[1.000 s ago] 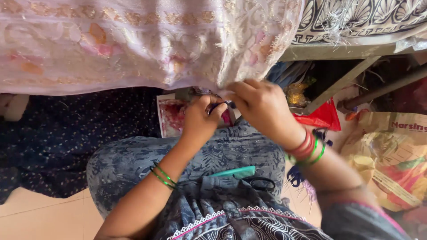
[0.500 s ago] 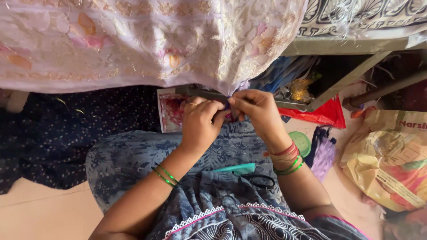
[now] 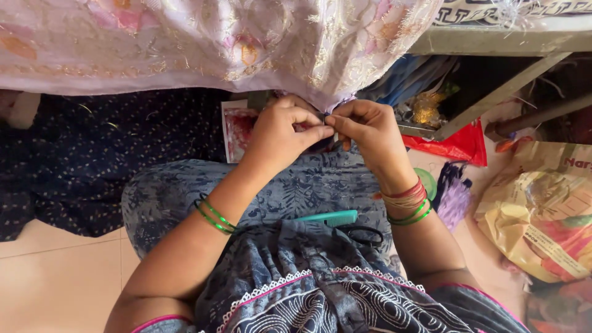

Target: Sewing and tidying decorative tassels on the border of a fabric piece.

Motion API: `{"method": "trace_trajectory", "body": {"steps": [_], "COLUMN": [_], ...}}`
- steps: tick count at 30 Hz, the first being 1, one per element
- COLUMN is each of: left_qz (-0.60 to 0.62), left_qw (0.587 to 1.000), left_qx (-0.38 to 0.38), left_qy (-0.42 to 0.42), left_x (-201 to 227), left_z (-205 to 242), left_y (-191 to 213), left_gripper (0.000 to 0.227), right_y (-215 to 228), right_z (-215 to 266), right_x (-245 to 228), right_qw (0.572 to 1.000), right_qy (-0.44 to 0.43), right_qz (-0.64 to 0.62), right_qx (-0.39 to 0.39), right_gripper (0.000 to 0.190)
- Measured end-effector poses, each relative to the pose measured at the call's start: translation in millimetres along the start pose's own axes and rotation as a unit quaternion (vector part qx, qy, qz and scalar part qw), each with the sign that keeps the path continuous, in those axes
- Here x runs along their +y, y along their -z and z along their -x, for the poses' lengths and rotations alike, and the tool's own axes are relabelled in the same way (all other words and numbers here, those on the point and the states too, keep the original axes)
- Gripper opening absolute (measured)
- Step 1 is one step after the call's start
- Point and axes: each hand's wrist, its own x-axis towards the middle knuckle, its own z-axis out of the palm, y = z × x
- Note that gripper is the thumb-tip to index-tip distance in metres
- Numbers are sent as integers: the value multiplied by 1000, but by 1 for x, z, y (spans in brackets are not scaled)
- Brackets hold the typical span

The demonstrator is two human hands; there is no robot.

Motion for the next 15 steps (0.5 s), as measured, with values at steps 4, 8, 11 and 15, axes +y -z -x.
{"method": "trace_trajectory", "body": {"steps": [4, 8, 11, 15], "left_qz": [-21, -87, 2, 284], "left_qw": [999, 995, 999, 952], "left_qx": [-7, 51, 37, -13], "left_qy": [40, 4, 33, 113], "left_x": [3, -2, -22, 3], "left_z": [6, 6, 8, 10], "left_y": [5, 14, 7, 1], "left_gripper": [19, 18, 22, 22], "right_y": [-1, -3, -5, -8], "right_z": [2, 2, 2, 2], "right_x": [-3, -6, -6, -1], "right_qw": [999, 998, 998, 998], "right_qy": [8, 15, 16, 26], "right_qz": [41, 58, 57, 48], "right_qx": [14, 16, 15, 11], "right_gripper": [10, 10, 10, 10]}}
